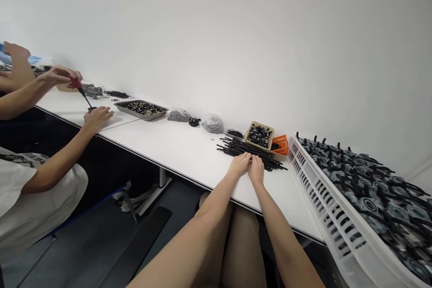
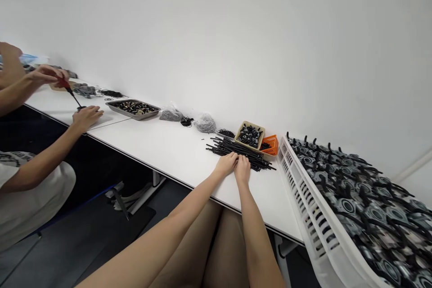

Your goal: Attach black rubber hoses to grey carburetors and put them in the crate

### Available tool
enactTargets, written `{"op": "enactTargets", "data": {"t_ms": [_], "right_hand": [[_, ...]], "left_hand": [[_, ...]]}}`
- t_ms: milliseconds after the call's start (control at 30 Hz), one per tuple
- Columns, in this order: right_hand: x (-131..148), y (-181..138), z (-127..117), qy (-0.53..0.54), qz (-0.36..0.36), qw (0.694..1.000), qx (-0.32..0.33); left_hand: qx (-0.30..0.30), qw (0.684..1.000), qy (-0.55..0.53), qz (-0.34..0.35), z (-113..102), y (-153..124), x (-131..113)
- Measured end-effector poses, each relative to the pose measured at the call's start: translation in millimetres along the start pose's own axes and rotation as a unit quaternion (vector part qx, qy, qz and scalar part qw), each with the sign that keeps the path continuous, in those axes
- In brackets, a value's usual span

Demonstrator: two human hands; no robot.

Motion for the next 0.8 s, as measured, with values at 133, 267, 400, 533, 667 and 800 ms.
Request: {"op": "enactTargets", "data": {"t_ms": [133,267,400,533,667,800], "right_hand": [[0.2,0.4,-2.3,0.0,0.008,1.0,0.009],[1.7,0.6,-5.2,-0.002,0.02,1.0,0.023],[3.5,0.9,-6.4,-0.004,0.045,0.998,0.054],[3.8,1.6,-7.4,-0.02,0.074,0.993,0.086],[3.6,0.9,-9.2,-0.041,0.092,0.99,0.1],[1.9,-0.6,-9.3,-0.061,0.104,0.987,0.109]], "left_hand": [[0.005,1.0,0.008,-0.022,0.2,0.9,-0.4],[0.029,0.998,0.016,-0.055,1.0,0.8,0.4],[0.076,0.995,0.021,-0.067,5.1,0.9,2.1],[0.105,0.992,0.018,-0.066,5.8,1.2,2.3],[0.116,0.991,0.015,-0.069,3.4,0.4,1.7],[0.122,0.99,0.015,-0.063,4.7,0.1,2.1]]}}
Point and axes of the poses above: each hand's wrist, its own y-axis towards the middle knuckle, its own z-axis out of the palm, x = y × z, the point moved 3 cm from there along y, towards the middle knuckle, and after that the axes turned 10 degrees about -x, right-handed, at the moved point
